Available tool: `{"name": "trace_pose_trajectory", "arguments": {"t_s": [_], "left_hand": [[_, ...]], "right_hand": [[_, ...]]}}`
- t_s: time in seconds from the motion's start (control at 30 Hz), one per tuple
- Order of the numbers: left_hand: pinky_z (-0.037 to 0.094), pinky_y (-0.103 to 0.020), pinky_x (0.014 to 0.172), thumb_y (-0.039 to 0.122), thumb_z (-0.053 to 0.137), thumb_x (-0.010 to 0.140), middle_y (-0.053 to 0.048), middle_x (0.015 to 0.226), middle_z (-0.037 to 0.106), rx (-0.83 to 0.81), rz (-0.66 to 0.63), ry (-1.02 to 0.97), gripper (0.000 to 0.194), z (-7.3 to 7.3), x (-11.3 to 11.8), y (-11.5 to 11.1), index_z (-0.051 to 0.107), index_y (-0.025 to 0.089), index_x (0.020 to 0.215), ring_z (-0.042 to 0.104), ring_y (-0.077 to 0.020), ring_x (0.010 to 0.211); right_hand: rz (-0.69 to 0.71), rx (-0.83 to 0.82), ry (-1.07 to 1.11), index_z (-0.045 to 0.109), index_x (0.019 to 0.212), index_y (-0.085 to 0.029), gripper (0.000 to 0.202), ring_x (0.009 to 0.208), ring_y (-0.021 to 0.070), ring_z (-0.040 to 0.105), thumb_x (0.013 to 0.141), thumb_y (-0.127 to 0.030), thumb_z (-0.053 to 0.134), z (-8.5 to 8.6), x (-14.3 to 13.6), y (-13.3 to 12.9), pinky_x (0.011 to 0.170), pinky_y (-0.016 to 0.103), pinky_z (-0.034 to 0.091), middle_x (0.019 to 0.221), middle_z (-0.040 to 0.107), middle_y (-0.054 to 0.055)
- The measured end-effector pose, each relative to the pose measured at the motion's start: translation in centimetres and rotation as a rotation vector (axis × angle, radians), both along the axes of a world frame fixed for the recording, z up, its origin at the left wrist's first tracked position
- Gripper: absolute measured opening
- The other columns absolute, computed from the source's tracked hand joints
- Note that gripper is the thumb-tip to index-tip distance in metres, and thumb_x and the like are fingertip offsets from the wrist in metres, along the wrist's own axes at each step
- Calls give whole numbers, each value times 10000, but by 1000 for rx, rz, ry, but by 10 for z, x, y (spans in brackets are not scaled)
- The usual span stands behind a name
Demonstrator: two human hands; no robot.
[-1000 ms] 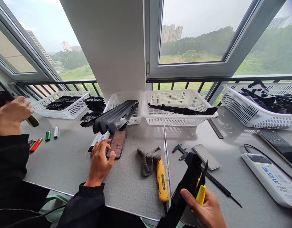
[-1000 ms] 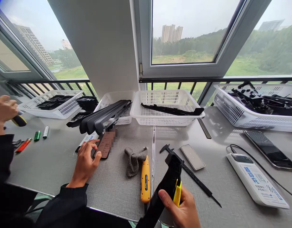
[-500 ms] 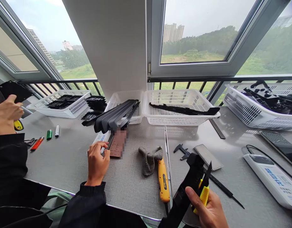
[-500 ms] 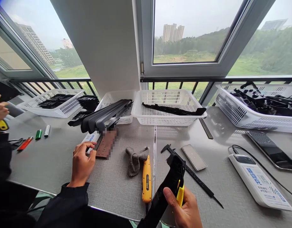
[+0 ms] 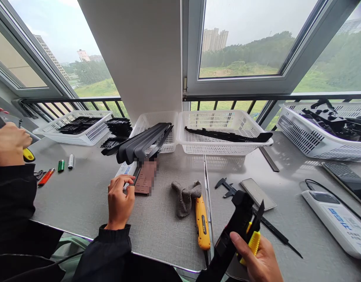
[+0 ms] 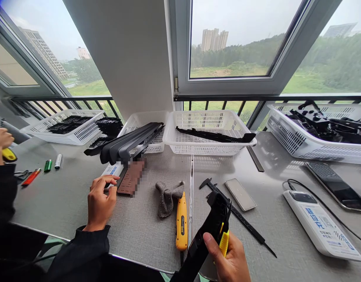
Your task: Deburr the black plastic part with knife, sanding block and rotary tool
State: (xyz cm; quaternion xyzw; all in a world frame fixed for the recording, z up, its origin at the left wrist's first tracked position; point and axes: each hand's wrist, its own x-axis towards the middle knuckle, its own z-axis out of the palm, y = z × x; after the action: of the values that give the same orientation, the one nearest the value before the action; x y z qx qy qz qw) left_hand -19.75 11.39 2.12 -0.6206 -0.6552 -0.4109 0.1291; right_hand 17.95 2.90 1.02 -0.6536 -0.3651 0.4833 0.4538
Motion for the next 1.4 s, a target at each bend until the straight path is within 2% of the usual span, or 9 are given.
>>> {"name": "trace_pose_trajectory", "arguments": {"t_s": [0.47,0.67,0.87,0.93,1.03,1.1,1.2,1.27,1.4], "left_hand": [[536,-503,1020,88,528,936,-88,973,860,-19,17,-27,224,0,0,0,563,288,842,728,-324,1101],[537,-522,1019,101,527,938,-94,973,851,-22,21,-45,215,2,4,-1,568,292,848,714,-344,1114],[529,-536,994,90,518,929,-105,962,839,-7,14,-60,217,10,4,0,561,288,849,709,-354,1075],[528,-522,975,94,520,940,-97,972,833,3,-8,-72,204,15,16,-10,568,281,876,716,-340,1038],[574,-431,934,145,528,1008,-44,984,810,-17,-117,-103,156,17,56,-42,599,282,988,749,-266,985],[610,-349,860,151,521,1025,-20,996,791,-114,-316,-211,181,12,93,-70,609,300,1076,754,-218,951],[633,-350,848,178,585,980,-24,1058,807,-282,-650,-354,338,-5,141,-102,609,330,1281,758,-221,923],[641,-365,815,298,650,999,-4,987,822,-318,-684,-420,455,-15,160,-111,542,357,1437,756,-223,813],[620,-332,659,475,621,1066,34,768,792,-325,-739,-329,503,-26,169,-107,509,348,1540,734,-201,592]], "right_hand": [[77,90,-76,642,656,-205,682,548,161,516,773,-860,793,-4,6,2,493,260,464,594,582,1],[48,54,-28,676,673,-194,668,574,165,531,707,-837,852,-5,4,2,516,262,476,618,599,8],[97,69,-60,686,675,-195,655,565,163,526,720,-829,844,-4,3,2,509,269,479,623,605,5],[90,81,-63,665,663,-202,654,546,152,500,726,-830,840,-1,2,3,503,270,474,611,592,-3],[79,93,-67,642,642,-205,664,546,145,481,725,-831,847,4,1,4,509,268,464,602,576,-10],[94,92,-69,675,657,-199,650,566,157,516,741,-820,848,6,1,5,529,267,478,616,595,-5],[152,84,-42,821,863,-193,646,695,223,672,755,-830,835,9,3,5,672,291,577,760,742,38],[218,74,-36,850,965,-199,690,789,269,735,756,-856,814,11,4,4,755,317,607,854,802,64],[345,113,-30,793,839,-210,635,712,232,669,825,-844,756,10,3,5,687,298,572,757,732,41]]}}
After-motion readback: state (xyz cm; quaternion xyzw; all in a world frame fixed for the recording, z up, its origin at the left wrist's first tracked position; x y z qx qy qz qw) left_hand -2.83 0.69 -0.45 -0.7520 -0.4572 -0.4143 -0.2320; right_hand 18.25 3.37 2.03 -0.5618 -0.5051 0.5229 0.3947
